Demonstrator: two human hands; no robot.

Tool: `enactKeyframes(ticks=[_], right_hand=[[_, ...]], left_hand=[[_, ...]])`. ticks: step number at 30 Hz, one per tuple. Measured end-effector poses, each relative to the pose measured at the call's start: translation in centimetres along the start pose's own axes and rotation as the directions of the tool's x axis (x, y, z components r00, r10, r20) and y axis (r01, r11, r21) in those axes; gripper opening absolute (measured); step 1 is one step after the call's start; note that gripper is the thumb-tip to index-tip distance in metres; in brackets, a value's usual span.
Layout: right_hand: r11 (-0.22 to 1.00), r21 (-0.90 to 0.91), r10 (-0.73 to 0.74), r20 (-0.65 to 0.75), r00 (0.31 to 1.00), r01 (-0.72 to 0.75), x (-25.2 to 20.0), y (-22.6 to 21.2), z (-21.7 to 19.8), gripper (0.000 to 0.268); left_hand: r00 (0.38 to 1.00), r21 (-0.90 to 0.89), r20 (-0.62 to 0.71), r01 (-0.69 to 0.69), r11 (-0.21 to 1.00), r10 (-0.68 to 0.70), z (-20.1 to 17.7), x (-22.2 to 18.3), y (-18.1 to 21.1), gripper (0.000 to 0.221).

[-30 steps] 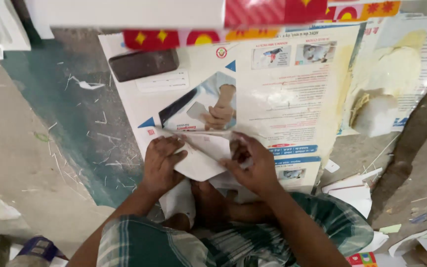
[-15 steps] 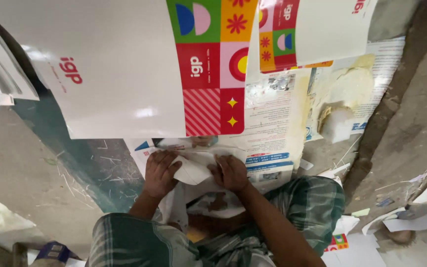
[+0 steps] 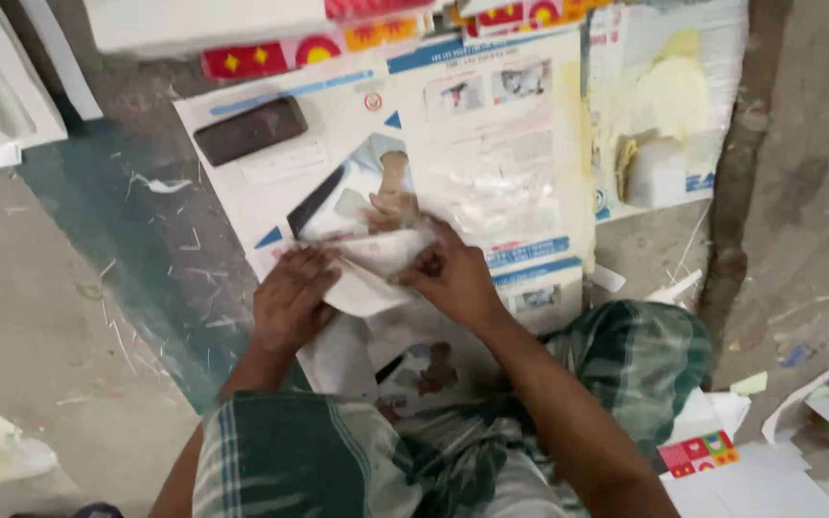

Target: The recorder is applying glue and folding paper materials to assemble envelopes or packaging.

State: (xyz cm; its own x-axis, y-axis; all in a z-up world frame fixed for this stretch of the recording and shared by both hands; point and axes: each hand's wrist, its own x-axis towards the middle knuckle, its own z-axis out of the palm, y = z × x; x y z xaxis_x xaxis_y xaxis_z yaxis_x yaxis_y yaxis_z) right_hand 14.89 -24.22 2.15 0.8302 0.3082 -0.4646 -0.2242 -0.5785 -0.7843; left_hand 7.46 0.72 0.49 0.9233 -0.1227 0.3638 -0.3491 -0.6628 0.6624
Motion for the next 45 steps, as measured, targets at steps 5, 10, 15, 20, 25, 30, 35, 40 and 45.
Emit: enactKeyframes(ticks=[5, 10, 15, 20, 25, 30, 35, 40, 45], right_hand=[[0.978, -0.198, -0.086, -0.103, 0.991, 0.064, -0.9, -0.2, 1.3, 0.033], [0.927, 0.376, -0.018, 0.018, 1.000, 0.010, -3.3, 5.8, 3.2, 0.034], [0.997, 0.036, -0.063, -0.081, 0.995, 0.066, -0.9, 1.2, 1.5, 0.028], [0.821, 0.570, -0.030, 0.080, 0.996, -0.021, -2.8, 4.5, 2.6, 0.043], [0.995, 0.099, -0.014, -0.017, 1.000, 0.016, -2.3, 3.1, 2.3, 0.031], [0.810, 0.548, 0.150, 0.153, 0.977, -0.211, -2.6, 1.4, 1.4, 0.045], [0.997, -0.009, -0.076, -0.007, 0.997, 0.076, -2.2, 2.4, 2.3, 0.028], [0.882, 0.466, 0.033, 0.088, 0.996, -0.070, -3.1, 4.2, 2.3, 0.036], [0.994, -0.043, -0.098, -0.005, 0.995, 0.098, -2.2, 0.6, 2.2, 0.026]], left_hand=[[0.996, 0.047, 0.078, 0.049, 0.998, -0.053, -1.0, -1.7, 0.9, 0.035], [0.978, 0.019, 0.125, 0.167, 0.986, -0.168, -2.4, -3.1, 2.3, 0.036], [0.994, -0.035, 0.022, 0.105, 0.994, -0.105, -0.1, -1.9, 0.0, 0.034], [0.984, -0.038, -0.120, 0.131, 0.991, -0.134, 0.3, -4.0, 2.2, 0.036], [0.975, -0.105, -0.170, 0.127, 0.986, -0.144, 0.5, -4.1, 1.8, 0.033], [0.972, -0.111, -0.184, 0.125, 0.986, -0.144, 0.7, -3.2, 1.8, 0.033], [0.968, -0.105, -0.196, 0.135, 0.985, -0.154, 1.0, -4.1, 1.7, 0.034], [0.968, -0.125, -0.182, 0.150, 0.981, -0.171, 1.0, -4.5, 1.5, 0.032], [0.965, -0.123, -0.177, 0.174, 0.977, -0.194, 1.0, -4.3, 1.2, 0.036]])
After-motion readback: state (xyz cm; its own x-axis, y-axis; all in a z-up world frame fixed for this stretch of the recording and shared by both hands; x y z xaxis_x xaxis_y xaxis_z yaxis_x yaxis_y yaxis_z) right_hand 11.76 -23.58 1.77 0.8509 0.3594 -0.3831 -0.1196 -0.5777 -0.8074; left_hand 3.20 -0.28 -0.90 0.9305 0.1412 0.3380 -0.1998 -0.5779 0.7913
